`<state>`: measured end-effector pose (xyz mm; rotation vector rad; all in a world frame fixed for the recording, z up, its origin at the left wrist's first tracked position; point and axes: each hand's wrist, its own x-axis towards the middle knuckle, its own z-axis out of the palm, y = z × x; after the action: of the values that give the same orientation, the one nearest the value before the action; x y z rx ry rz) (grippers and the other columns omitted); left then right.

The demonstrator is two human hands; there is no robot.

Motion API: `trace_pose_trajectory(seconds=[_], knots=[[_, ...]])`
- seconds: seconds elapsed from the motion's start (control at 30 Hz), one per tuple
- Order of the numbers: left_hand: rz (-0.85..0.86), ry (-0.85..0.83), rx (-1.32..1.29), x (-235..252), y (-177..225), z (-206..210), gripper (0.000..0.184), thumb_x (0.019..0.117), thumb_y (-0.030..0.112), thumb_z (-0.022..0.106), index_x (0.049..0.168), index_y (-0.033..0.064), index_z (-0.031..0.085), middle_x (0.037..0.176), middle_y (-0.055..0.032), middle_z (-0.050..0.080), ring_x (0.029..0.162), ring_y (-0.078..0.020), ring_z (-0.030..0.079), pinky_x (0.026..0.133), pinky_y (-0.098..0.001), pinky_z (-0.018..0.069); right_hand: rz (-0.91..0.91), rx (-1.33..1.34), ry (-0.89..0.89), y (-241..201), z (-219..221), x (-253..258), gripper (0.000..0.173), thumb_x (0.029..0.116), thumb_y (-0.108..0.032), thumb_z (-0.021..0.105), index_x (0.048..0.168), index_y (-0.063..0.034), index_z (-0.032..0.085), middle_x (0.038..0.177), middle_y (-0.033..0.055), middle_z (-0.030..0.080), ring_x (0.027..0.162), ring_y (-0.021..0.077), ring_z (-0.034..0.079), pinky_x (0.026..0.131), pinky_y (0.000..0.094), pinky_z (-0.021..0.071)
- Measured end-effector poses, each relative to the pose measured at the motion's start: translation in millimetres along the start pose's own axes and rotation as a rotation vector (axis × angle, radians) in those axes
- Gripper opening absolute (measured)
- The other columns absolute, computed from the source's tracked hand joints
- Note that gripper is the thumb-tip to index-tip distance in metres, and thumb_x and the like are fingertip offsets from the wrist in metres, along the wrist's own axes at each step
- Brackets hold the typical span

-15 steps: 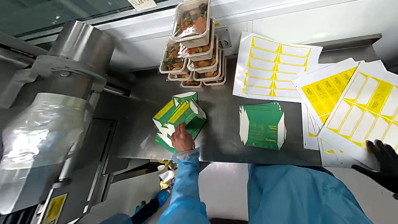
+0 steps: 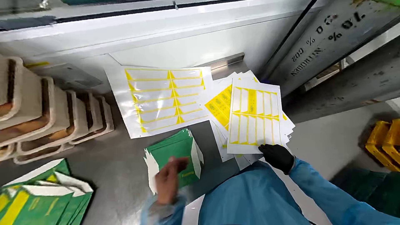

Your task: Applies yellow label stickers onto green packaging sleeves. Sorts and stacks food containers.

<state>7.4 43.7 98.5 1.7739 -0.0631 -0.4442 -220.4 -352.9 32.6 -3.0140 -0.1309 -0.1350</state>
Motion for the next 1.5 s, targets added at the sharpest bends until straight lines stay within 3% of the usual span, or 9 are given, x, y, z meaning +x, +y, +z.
trace_pose_trajectory(seconds=[0.1,0.2,0.3,0.43,0.57,0.77,0.87,1.0,1.5], knots=[[-0.389,-0.391,-0.354,42,11,82,0.091,0.1051,0.061,0.001,0.138,-0.0041,0.055,0.130,-0.0187,0.067,0.118,-0.0299,0.067,0.101,-0.0472,0.0551,-0.063,-0.067,0.256,-5,-36,2,0.027,0.1021,-0.017,0.055,0.126,-0.0135,0.068,0.122,0.0039,0.074,0.106,0.0162,0.073,0.086,0.0337,0.0608],[-0.492,-0.624,-0.596,78,15,135,0.103,0.0930,0.083,0.005,0.146,0.0075,0.051,0.131,-0.0137,0.067,0.117,-0.0275,0.067,0.095,-0.0497,0.0570,-0.113,-0.068,0.225,-13,-69,3,0.030,0.1031,-0.019,0.054,0.131,-0.0143,0.065,0.129,0.0048,0.071,0.116,0.0179,0.069,0.091,0.0346,0.0585],[-0.380,-0.550,-0.530,105,24,162,0.053,0.1099,0.047,0.024,0.125,0.0153,0.064,0.102,-0.0019,0.076,0.091,-0.0132,0.073,0.079,-0.0370,0.0624,-0.199,0.151,-0.005,-15,-74,3,0.034,0.1076,-0.030,0.049,0.136,-0.0180,0.063,0.133,0.0043,0.069,0.120,0.0214,0.068,0.090,0.0406,0.0585],[-0.427,-0.636,-0.345,139,15,185,0.024,0.1022,0.012,0.055,0.126,0.0073,0.059,0.097,-0.0059,0.076,0.084,-0.0143,0.074,0.077,-0.0345,0.0638,-0.027,0.517,-0.199,9,-65,30,0.034,0.1062,-0.035,0.053,0.131,-0.0183,0.069,0.119,0.0051,0.075,0.108,0.0239,0.072,0.094,0.0492,0.0576],[-0.487,-0.606,-0.267,113,33,205,0.021,0.1043,0.015,0.052,0.124,0.0111,0.060,0.095,-0.0036,0.075,0.082,-0.0132,0.073,0.074,-0.0342,0.0632,0.258,0.555,0.102,55,-20,77,0.056,0.0991,-0.049,0.062,0.145,-0.0170,0.059,0.150,0.0019,0.058,0.144,0.0253,0.047,0.115,0.0531,0.0419],[-0.399,-0.304,-0.179,68,36,232,0.029,0.1025,0.030,0.049,0.123,0.0123,0.059,0.101,-0.0028,0.069,0.090,-0.0126,0.067,0.076,-0.0388,0.0588,0.147,0.694,0.205,44,1,107,0.063,0.0956,-0.052,0.067,0.146,-0.0147,0.059,0.155,0.0053,0.052,0.148,0.0235,0.042,0.119,0.0499,0.0393],[-0.278,-0.291,-0.088,52,47,235,0.046,0.1013,0.050,0.053,0.130,0.0145,0.058,0.107,-0.0012,0.069,0.096,-0.0096,0.067,0.082,-0.0363,0.0587,0.170,0.682,0.267,35,-2,105,0.061,0.0972,-0.050,0.066,0.144,-0.0113,0.060,0.152,0.0073,0.055,0.144,0.0226,0.048,0.117,0.0469,0.0434],[-0.026,-0.281,0.017,46,60,245,0.032,0.0887,0.020,0.081,0.116,0.0088,0.069,0.098,-0.0028,0.075,0.089,-0.0115,0.072,0.080,-0.0339,0.0621,0.181,0.734,0.360,28,-8,103,0.056,0.0975,-0.042,0.069,0.140,-0.0067,0.062,0.147,0.0097,0.060,0.139,0.0221,0.054,0.115,0.0419,0.0462],[0.107,-0.192,-0.210,31,77,262,0.033,0.0898,0.006,0.078,0.121,0.0107,0.067,0.107,-0.0027,0.075,0.100,-0.0151,0.072,0.090,-0.0376,0.0613,0.164,0.777,0.543,35,-50,106,0.023,0.0974,-0.022,0.071,0.113,-0.0061,0.076,0.110,0.0074,0.076,0.105,0.0169,0.071,0.093,0.0334,0.0582]])
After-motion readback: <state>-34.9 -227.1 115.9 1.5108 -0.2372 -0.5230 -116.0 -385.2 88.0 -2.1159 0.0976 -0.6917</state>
